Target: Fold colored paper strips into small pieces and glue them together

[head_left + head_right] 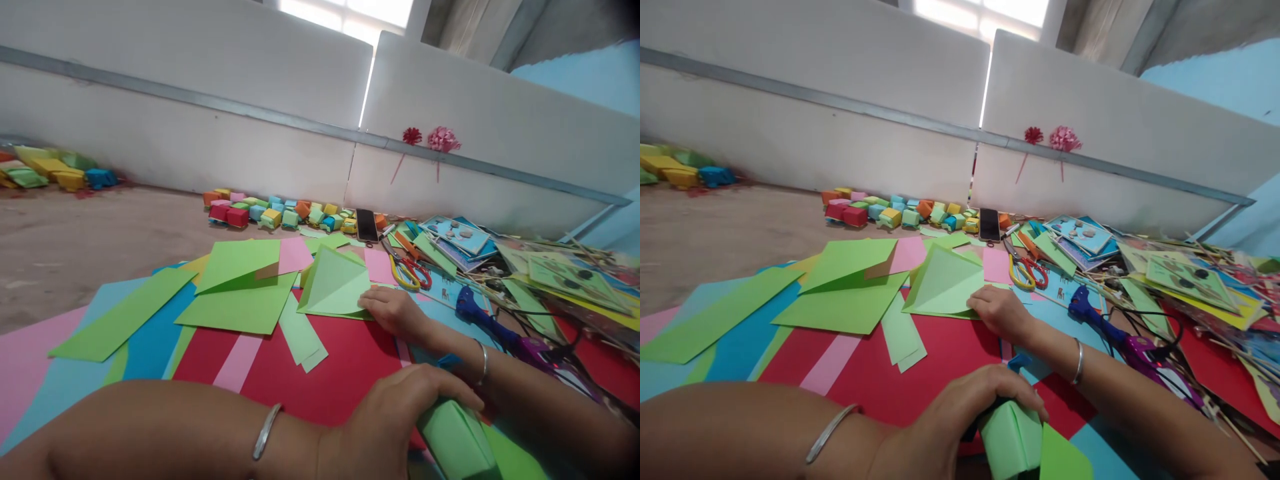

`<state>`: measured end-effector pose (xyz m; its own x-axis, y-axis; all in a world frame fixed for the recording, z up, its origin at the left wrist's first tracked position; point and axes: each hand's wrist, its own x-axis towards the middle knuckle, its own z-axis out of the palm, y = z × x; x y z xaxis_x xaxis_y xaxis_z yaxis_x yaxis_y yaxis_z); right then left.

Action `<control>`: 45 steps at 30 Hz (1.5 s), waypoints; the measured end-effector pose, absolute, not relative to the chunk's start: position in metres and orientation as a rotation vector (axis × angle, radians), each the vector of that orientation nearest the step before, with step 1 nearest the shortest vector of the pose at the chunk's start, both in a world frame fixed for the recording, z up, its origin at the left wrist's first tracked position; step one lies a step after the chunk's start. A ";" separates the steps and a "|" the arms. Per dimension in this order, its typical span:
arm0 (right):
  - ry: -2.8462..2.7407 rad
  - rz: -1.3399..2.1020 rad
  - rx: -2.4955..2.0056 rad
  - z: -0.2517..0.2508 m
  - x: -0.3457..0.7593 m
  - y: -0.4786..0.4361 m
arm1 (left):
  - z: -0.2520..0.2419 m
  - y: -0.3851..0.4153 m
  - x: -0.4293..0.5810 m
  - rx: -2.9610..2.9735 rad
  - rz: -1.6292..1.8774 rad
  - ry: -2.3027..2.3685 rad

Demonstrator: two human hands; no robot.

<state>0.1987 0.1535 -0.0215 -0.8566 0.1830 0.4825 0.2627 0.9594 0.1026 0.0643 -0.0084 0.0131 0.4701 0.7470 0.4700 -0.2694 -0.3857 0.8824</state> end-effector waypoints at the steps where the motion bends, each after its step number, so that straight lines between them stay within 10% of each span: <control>1: -2.641 -0.210 -0.306 -0.024 0.198 0.153 | 0.014 -0.009 0.064 1.615 1.154 0.421; 13: -2.475 -0.013 -0.662 0.021 0.231 0.166 | 0.010 0.024 0.063 1.531 1.230 0.795; 21: -2.081 0.852 -0.755 0.028 0.261 0.120 | 0.004 0.059 0.056 1.341 1.345 1.080; 45: -1.771 1.161 -0.895 -0.010 0.253 0.107 | 0.003 0.070 0.060 0.741 1.225 0.905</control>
<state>0.2531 0.1072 -0.0101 -0.4134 0.8762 0.2477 0.1224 0.3231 -0.9384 0.0604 0.0701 0.0026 0.0920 0.9802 -0.1751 -0.4556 0.1978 0.8679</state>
